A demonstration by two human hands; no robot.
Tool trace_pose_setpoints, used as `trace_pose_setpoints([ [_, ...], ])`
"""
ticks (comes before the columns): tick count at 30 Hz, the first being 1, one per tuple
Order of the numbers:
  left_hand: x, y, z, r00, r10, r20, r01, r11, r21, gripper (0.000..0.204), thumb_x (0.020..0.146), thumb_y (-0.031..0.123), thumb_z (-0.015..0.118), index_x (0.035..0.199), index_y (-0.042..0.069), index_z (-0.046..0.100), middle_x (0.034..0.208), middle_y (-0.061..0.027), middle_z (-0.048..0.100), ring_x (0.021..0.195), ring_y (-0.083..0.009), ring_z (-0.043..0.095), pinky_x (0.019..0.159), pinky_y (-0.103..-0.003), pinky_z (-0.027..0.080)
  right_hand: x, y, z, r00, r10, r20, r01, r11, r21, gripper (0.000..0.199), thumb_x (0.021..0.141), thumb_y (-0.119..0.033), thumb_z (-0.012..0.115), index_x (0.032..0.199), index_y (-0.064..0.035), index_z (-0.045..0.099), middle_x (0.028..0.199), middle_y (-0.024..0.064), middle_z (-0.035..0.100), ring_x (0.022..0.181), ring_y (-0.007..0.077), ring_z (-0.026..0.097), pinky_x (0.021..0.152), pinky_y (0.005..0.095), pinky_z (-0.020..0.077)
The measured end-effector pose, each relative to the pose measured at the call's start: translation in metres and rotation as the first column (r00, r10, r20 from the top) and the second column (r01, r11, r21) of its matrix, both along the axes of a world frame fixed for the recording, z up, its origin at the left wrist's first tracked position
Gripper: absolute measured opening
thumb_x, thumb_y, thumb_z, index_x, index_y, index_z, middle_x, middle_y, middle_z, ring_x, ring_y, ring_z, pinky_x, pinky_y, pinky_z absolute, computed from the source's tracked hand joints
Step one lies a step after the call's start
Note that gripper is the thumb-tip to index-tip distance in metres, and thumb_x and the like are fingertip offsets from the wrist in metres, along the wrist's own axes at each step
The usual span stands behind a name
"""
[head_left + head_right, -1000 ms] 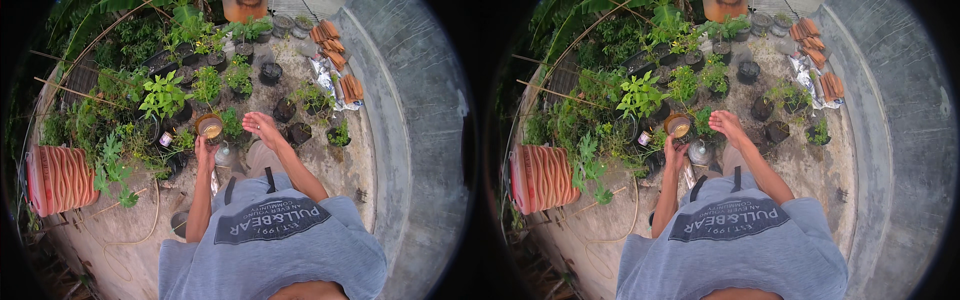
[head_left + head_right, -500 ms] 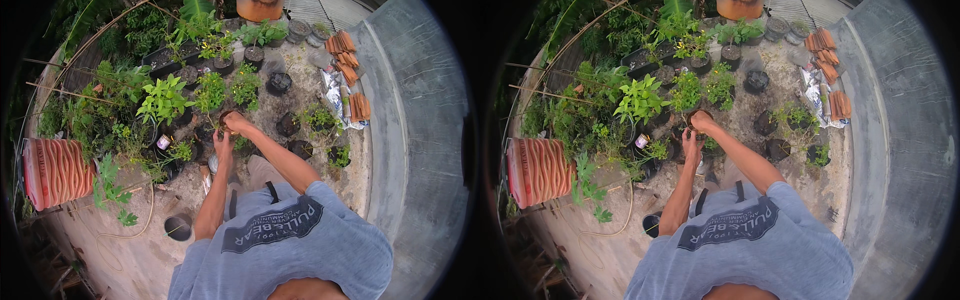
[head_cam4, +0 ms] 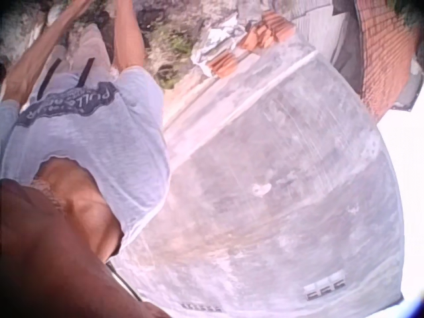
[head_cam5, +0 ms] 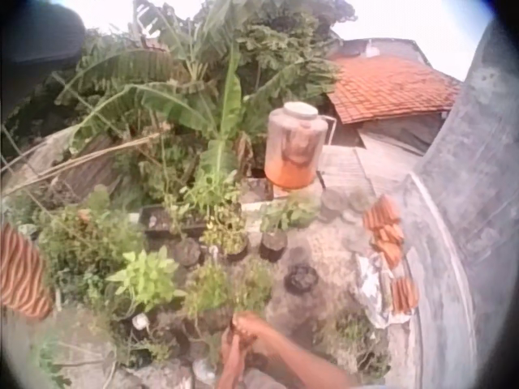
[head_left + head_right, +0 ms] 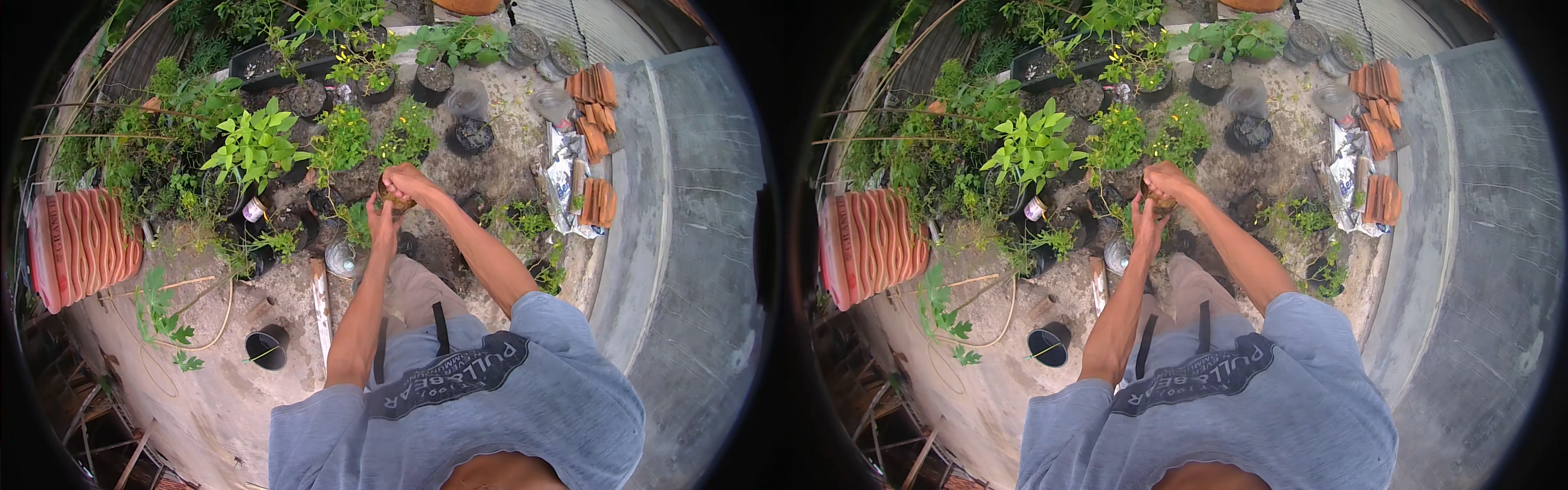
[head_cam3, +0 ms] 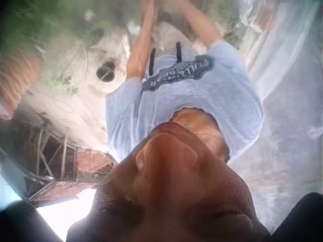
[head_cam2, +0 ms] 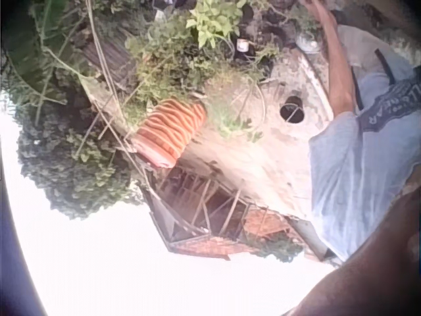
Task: The person waters several potted plants on a rooftop terrace using a small tin can to scoop water from a bucket and pour it onto the soil. They repeatedly refill the can from the bucket and move between different pots to water them.
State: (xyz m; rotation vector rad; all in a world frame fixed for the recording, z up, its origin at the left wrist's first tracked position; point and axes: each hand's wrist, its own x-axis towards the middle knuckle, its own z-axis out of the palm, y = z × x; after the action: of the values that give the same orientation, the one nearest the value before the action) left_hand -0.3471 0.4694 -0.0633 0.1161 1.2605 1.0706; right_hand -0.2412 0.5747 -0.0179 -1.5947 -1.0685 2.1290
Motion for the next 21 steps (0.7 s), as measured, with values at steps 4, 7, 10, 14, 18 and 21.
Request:
trace_pose_setpoints([
  [4,0.005,0.02,-0.008,0.999,-0.043,-0.012,0.043,0.998,-0.052,0.068,0.093,0.022,0.061,0.15,0.014,0.025,0.136,-0.0133,0.046,0.123,-0.0233,0.049,0.104,-0.052,0.039,0.023,0.041,0.039,0.978,-0.206,-0.022,0.207,0.975,0.084,0.025,0.1,-0.019,0.046,0.089,-0.0031,0.062,0.076,0.0047,0.06,0.066,0.0118,0.056,0.06,0.0255,0.046],
  [7,0.01,0.027,-0.01,0.993,-0.073,-0.089,0.068,0.996,-0.061,0.07,0.091,0.02,0.062,0.15,0.013,0.026,0.13,-0.0117,0.05,0.109,-0.0206,0.054,0.09,-0.043,0.046,0.044,0.067,-0.001,0.895,-0.282,0.346,0.007,0.784,0.621,0.033,0.098,-0.021,0.046,0.079,0.0022,0.06,0.067,0.0087,0.06,0.061,0.0178,0.059,0.06,0.0366,0.0477],
  [10,0.01,0.029,-0.014,0.989,-0.114,-0.092,0.107,0.991,-0.082,0.069,0.092,0.022,0.061,0.151,0.017,0.026,0.128,-0.0123,0.049,0.118,-0.0275,0.05,0.104,-0.054,0.04,0.056,0.069,0.003,0.902,-0.133,0.41,-0.079,0.884,0.46,0.035,0.097,-0.021,0.047,0.084,0.0084,0.061,0.082,0.0175,0.065,0.071,0.0256,0.065,0.07,0.0412,0.051],
  [14,0.023,0.032,-0.017,0.98,-0.179,-0.082,0.173,0.982,-0.069,0.07,0.093,0.022,0.062,0.152,0.016,0.024,0.128,-0.0121,0.049,0.119,-0.0256,0.051,0.104,-0.052,0.041,0.051,0.033,-0.019,0.933,0.166,0.318,-0.231,0.957,0.177,0.03,0.099,-0.02,0.047,0.101,0.0064,0.061,0.097,0.0143,0.065,0.093,0.0235,0.062,0.084,0.04,0.0487],
  [18,0.033,0.03,-0.021,0.973,-0.217,-0.077,0.213,0.976,-0.053,0.072,0.093,0.026,0.063,0.153,0.017,0.022,0.128,-0.0115,0.05,0.12,-0.025,0.052,0.104,-0.052,0.041,0.038,0.02,-0.05,0.791,0.332,0.514,-0.382,0.924,-0.008,0.031,0.097,-0.02,0.048,0.099,0.0095,0.059,0.097,0.0172,0.064,0.095,0.0265,0.06,0.083,0.0441,0.0461],
  [21,0.043,0.028,-0.024,0.977,-0.195,-0.091,0.191,0.98,-0.053,0.073,0.093,0.028,0.064,0.152,0.017,0.023,0.132,-0.0124,0.049,0.122,-0.0264,0.051,0.104,-0.054,0.041,0.038,0.013,-0.078,0.774,0.193,0.603,-0.283,0.957,0.057,0.03,0.098,-0.02,0.048,0.094,0.0076,0.059,0.09,0.014,0.062,0.085,0.0235,0.059,0.075,0.0422,0.0461],
])
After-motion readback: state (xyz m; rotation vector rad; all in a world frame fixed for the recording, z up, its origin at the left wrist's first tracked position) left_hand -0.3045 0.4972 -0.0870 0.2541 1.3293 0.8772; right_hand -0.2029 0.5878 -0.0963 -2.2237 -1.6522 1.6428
